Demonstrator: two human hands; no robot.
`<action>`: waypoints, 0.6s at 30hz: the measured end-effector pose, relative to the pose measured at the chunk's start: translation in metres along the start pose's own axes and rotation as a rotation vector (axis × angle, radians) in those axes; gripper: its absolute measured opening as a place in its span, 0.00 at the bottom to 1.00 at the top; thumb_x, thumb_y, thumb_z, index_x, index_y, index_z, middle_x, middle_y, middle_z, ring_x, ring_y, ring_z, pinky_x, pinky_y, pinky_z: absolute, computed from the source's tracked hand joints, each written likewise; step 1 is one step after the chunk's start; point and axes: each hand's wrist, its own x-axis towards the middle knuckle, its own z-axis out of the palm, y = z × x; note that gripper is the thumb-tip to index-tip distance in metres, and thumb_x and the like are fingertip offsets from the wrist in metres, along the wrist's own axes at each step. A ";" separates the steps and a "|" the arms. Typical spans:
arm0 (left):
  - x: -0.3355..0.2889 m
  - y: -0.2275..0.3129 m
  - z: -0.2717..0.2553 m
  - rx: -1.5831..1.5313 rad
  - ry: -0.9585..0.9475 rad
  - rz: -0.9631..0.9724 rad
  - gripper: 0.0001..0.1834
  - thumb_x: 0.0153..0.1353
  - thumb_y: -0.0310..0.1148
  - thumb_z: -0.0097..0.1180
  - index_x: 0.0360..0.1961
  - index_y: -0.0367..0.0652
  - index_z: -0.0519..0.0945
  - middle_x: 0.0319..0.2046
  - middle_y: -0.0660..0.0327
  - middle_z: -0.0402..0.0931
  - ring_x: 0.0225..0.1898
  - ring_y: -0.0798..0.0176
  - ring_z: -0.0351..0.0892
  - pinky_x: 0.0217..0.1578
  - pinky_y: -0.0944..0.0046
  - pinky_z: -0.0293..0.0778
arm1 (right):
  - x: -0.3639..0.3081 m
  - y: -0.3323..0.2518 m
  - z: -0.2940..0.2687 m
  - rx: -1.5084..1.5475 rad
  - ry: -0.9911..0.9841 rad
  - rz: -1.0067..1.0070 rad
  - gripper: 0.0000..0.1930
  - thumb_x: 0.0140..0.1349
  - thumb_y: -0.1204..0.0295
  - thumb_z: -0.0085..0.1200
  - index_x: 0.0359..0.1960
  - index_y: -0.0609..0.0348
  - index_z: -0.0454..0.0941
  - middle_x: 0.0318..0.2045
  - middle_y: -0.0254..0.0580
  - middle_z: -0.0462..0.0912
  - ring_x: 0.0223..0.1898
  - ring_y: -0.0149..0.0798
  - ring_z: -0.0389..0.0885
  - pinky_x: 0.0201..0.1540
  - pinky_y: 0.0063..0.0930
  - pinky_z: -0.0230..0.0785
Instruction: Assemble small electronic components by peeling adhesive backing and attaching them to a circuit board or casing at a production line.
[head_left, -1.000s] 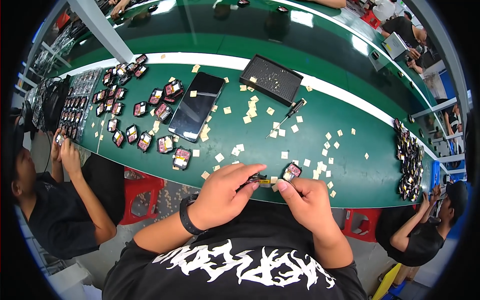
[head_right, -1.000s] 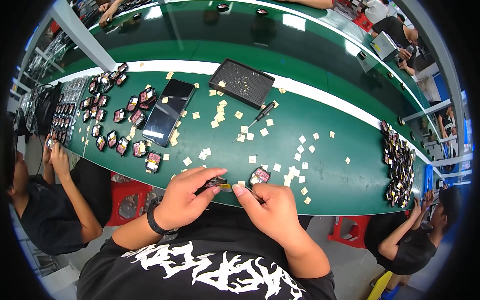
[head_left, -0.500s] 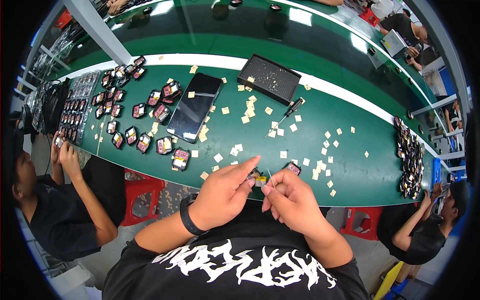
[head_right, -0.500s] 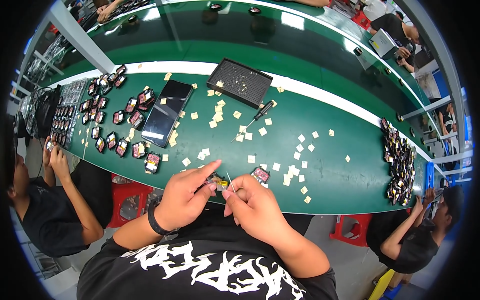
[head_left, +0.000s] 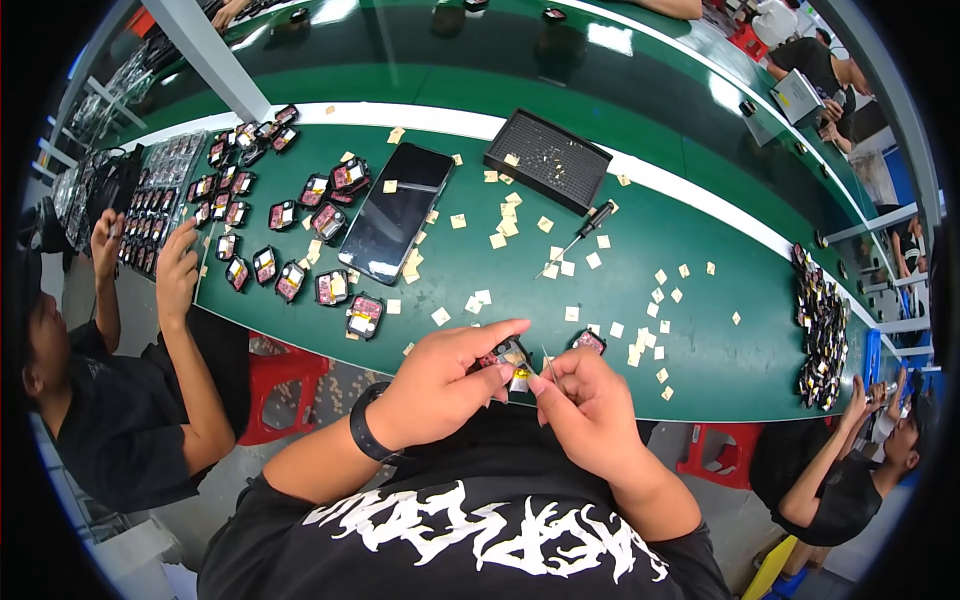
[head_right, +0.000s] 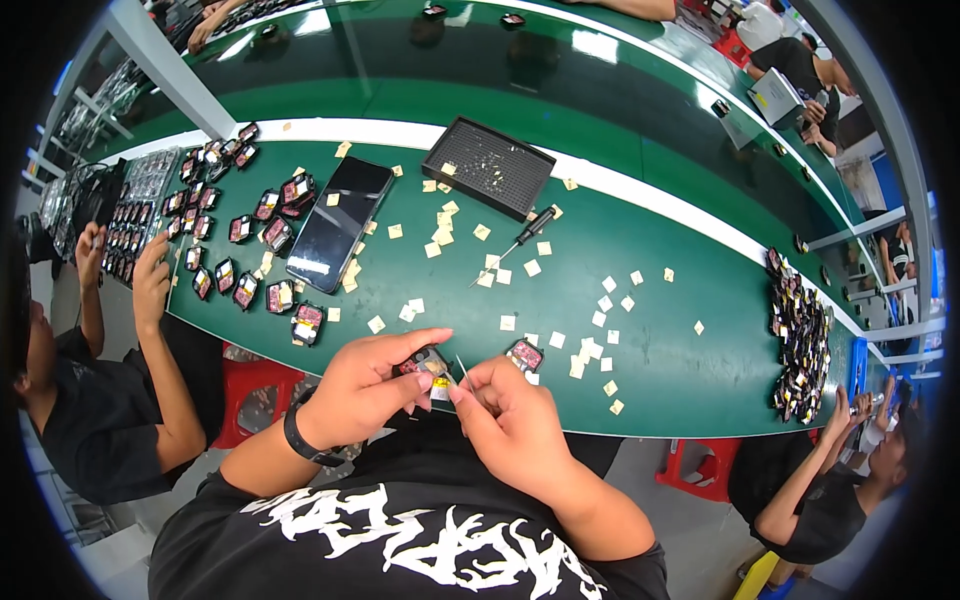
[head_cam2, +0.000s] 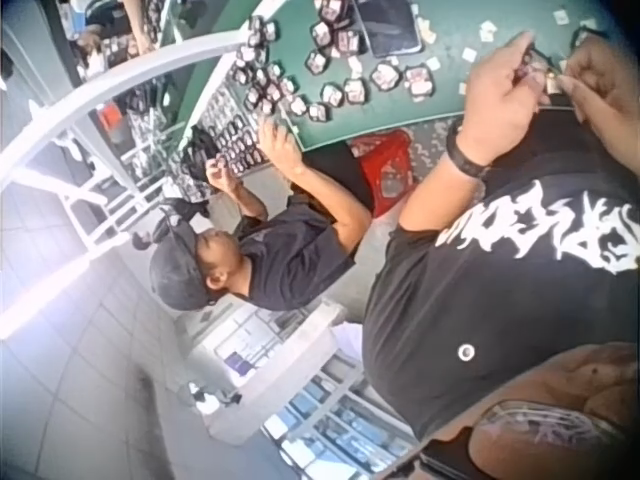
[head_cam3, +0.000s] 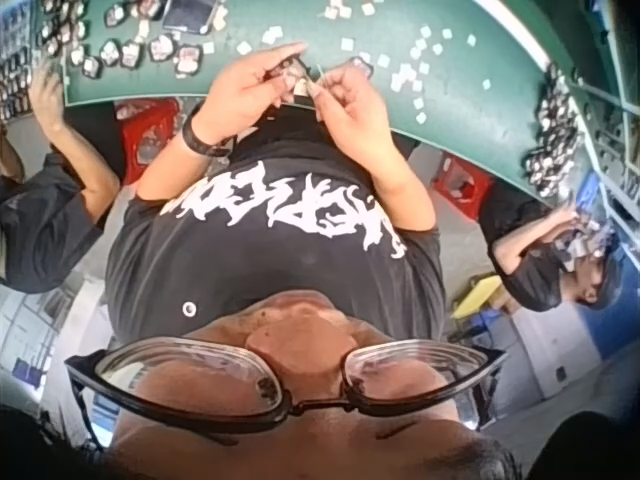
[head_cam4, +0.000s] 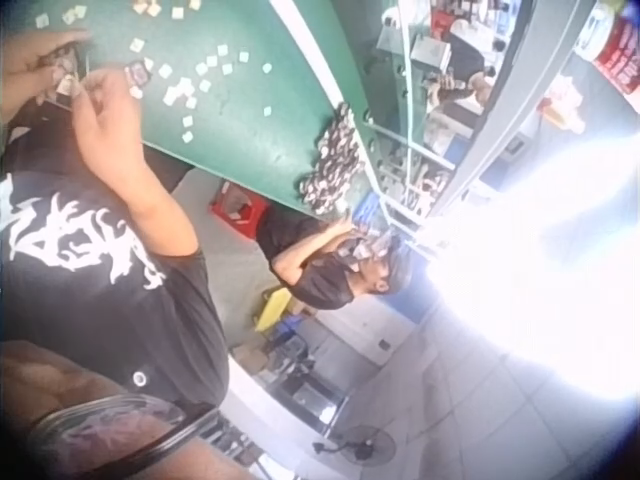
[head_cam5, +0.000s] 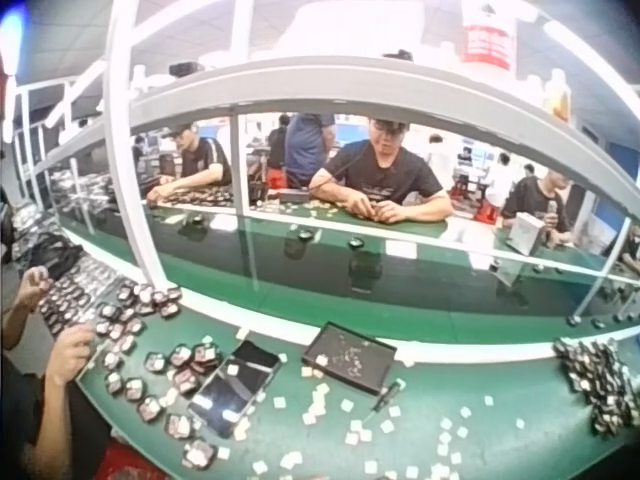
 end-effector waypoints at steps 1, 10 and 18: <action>0.000 0.001 -0.002 -0.138 -0.038 -0.107 0.25 0.68 0.22 0.54 0.66 0.38 0.73 0.33 0.62 0.79 0.31 0.72 0.79 0.32 0.71 0.74 | 0.000 0.001 -0.004 -0.132 -0.038 -0.100 0.06 0.69 0.76 0.56 0.40 0.62 0.71 0.20 0.33 0.80 0.19 0.20 0.72 0.22 0.19 0.62; -0.002 0.006 -0.006 -0.369 -0.136 -0.233 0.25 0.70 0.23 0.51 0.68 0.36 0.69 0.38 0.63 0.79 0.33 0.74 0.77 0.32 0.74 0.73 | 0.004 0.029 -0.012 0.199 -0.044 -0.339 0.11 0.65 0.77 0.64 0.45 0.62 0.75 0.28 0.35 0.80 0.25 0.21 0.74 0.26 0.19 0.66; 0.000 0.009 0.000 -0.396 -0.133 -0.290 0.24 0.71 0.22 0.50 0.68 0.36 0.70 0.38 0.63 0.78 0.33 0.75 0.77 0.32 0.73 0.73 | 0.014 0.003 -0.009 -0.376 0.031 -0.556 0.12 0.57 0.76 0.70 0.41 0.64 0.83 0.31 0.41 0.82 0.24 0.32 0.77 0.28 0.23 0.70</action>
